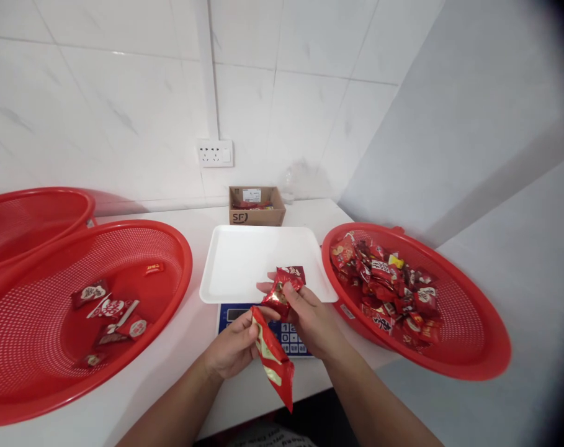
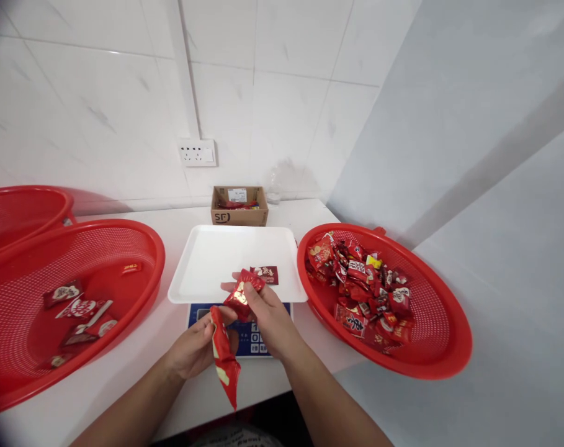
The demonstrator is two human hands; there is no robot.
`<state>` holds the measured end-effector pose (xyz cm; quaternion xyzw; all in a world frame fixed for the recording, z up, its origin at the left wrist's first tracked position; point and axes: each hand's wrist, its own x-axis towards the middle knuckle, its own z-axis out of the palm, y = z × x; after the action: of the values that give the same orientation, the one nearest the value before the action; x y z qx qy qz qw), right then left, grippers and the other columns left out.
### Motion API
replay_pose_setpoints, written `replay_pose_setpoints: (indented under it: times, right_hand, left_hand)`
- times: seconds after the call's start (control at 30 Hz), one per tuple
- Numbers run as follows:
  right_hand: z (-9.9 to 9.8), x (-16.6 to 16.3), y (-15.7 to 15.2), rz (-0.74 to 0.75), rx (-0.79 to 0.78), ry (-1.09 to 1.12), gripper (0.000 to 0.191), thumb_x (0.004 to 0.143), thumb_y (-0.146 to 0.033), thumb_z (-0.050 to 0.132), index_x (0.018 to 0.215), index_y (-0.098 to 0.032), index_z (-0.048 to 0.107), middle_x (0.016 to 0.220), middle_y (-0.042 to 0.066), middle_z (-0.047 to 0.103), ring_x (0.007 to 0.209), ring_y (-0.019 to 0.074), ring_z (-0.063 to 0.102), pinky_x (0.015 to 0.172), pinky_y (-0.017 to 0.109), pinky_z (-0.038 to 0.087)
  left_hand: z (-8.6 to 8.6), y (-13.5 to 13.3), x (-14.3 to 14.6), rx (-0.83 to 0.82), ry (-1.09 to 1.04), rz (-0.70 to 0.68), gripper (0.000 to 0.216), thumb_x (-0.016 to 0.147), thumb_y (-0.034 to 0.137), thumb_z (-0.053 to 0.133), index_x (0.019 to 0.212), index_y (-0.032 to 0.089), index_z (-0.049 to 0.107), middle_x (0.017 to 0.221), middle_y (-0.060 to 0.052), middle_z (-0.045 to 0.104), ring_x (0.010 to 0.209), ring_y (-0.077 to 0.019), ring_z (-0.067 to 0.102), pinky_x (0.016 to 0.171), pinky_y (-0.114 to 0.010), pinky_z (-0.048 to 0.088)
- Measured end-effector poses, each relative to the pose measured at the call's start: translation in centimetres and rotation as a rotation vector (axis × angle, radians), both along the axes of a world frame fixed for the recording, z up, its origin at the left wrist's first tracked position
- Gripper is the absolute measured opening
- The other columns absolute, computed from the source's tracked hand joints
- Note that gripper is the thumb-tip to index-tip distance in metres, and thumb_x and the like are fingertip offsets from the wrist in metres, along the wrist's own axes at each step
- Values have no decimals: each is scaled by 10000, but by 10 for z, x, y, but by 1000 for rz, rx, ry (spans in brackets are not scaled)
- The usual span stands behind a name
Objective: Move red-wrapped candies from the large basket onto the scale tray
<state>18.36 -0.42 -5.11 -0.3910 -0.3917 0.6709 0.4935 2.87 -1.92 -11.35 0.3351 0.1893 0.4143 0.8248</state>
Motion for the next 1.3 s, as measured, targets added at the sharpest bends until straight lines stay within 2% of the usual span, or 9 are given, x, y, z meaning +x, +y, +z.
replay_pose_setpoints:
  times: [0.13,0.27,0.43,0.73,0.83,0.93,1.03,1.13,1.3]
  right_hand:
    - [-4,9,-1,150,-5,23,481,689,-515,758,1079,-244,680,1030,61,722,746,151,609,669,285,444]
    - [-7,13,0,241,32,17,481,617,-453,825,1026,-231,703,868,21,707,754,152,589,729,298,432]
    - [-11,10,0,185,53,-17,395,646,-487,791,918,-206,736,748,17,685,651,139,539,650,278,410]
    - [-11,8,2,152,112,-87,372,732,-491,726,984,-217,724,915,48,735,845,190,635,819,340,459]
    - [-5,13,6,90,221,-220,431,819,-520,614,1146,-242,653,1085,63,710,1033,225,630,920,386,462]
    - [-5,24,14,-98,348,-602,478,903,-506,463,1293,-240,537,1211,93,657,1102,227,615,949,413,474]
    - [-10,35,28,-182,450,-954,438,881,-395,512,1263,-189,570,1324,127,579,1262,278,486,1078,483,345]
    - [-15,40,40,-124,482,-1058,428,766,-220,618,1188,-149,632,1341,136,567,1368,330,329,1137,513,212]
    - [-13,36,46,-70,487,-1121,270,795,-177,558,1034,-175,684,1118,124,687,1140,300,534,1033,473,338]
  left_hand:
    - [3,0,1,6,21,9,425,681,495,768,930,163,678,724,-11,587,583,-104,549,542,-208,415]
    - [6,0,2,12,44,11,431,643,514,787,851,155,667,655,3,567,550,-96,521,526,-199,393]
    - [6,1,0,12,91,21,439,626,509,800,841,148,674,647,-7,580,558,-101,517,523,-196,377]
    - [8,1,0,6,82,86,389,645,464,804,877,171,695,698,-1,600,573,-90,532,539,-183,411]
    - [15,2,-1,13,63,145,345,708,445,765,955,219,683,735,1,634,598,-96,561,587,-195,452]
    - [21,5,-4,40,43,193,289,752,387,740,985,233,668,1015,-53,682,690,-121,603,638,-221,488]
    - [21,7,-6,55,6,152,234,776,352,722,955,215,659,1231,-88,625,685,-114,613,647,-236,505]
    - [16,6,-6,60,-39,51,238,776,356,724,940,199,655,1150,-91,668,666,-109,620,633,-228,507]
    - [9,5,-4,66,-37,8,243,773,341,730,949,186,664,1040,-76,693,731,-134,646,657,-240,517]
